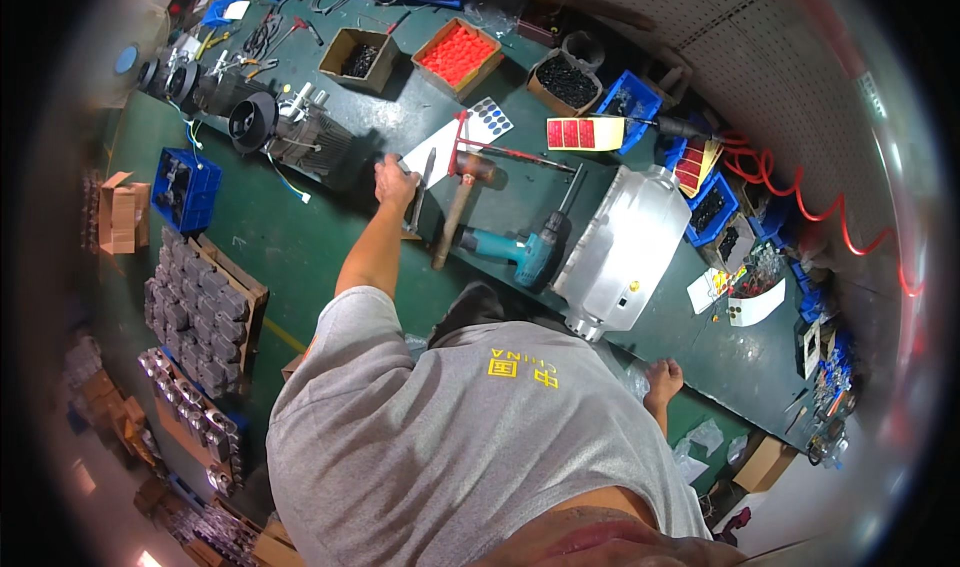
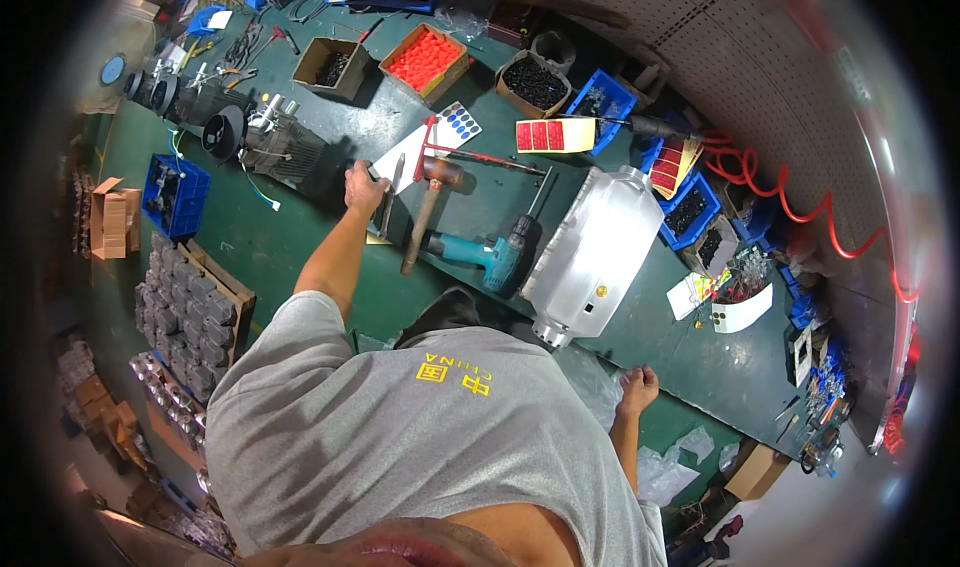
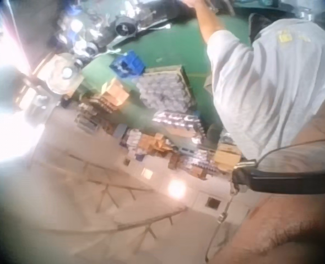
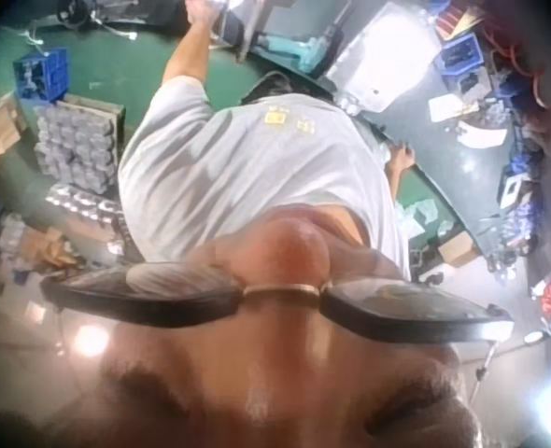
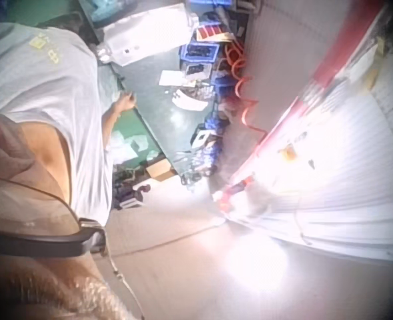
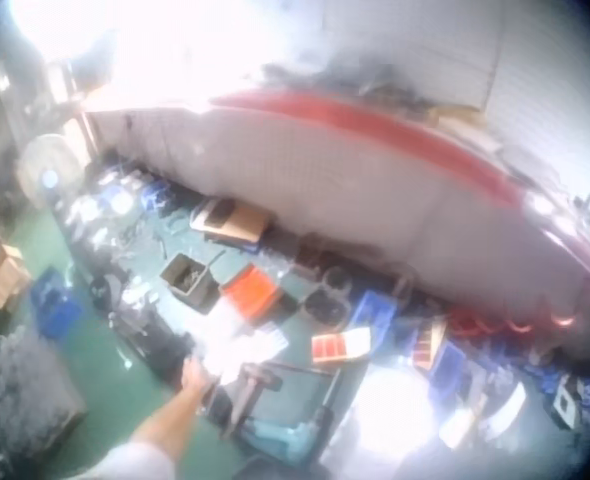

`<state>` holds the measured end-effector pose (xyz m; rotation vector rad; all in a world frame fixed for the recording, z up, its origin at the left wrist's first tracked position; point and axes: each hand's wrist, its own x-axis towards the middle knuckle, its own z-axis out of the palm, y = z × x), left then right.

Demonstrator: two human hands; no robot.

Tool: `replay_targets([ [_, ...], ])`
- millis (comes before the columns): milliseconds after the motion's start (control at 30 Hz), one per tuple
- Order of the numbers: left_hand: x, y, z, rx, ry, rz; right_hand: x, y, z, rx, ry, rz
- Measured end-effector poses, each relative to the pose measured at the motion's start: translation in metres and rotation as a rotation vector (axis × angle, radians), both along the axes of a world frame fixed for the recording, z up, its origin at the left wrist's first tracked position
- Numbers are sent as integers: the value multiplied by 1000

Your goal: The person unpacks a silver metal casing, applies stickers, and uses a power drill to fasten components. They then attach a motor and connect wiring to complete the assembly.

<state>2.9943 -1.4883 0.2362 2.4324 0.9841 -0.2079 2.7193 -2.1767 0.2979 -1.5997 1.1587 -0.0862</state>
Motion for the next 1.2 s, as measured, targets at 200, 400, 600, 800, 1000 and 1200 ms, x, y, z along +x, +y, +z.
replay_targets([
  [200, 4, 4, 1, -33, 6, -32, 5, 10, -9, -7, -30, 130],
  [400, 11, 15, -26, -70, -261, -17, 46, 48, 17, -104, -46, 189],
  [600, 43, -9, 48, -79, -770, -80, 84, 80, 56, -156, -224, 124],
  [800, 56, -14, 153, -72, -1063, -77, 153, 156, 122, -47, -419, 215],
  [1000, 16, -94, 220, -863, -1185, 168, 210, 256, 175, 677, -297, 695],
  [1200, -51, -208, 267, -1416, -847, 129, 241, 282, 184, 1371, -277, 451],
])
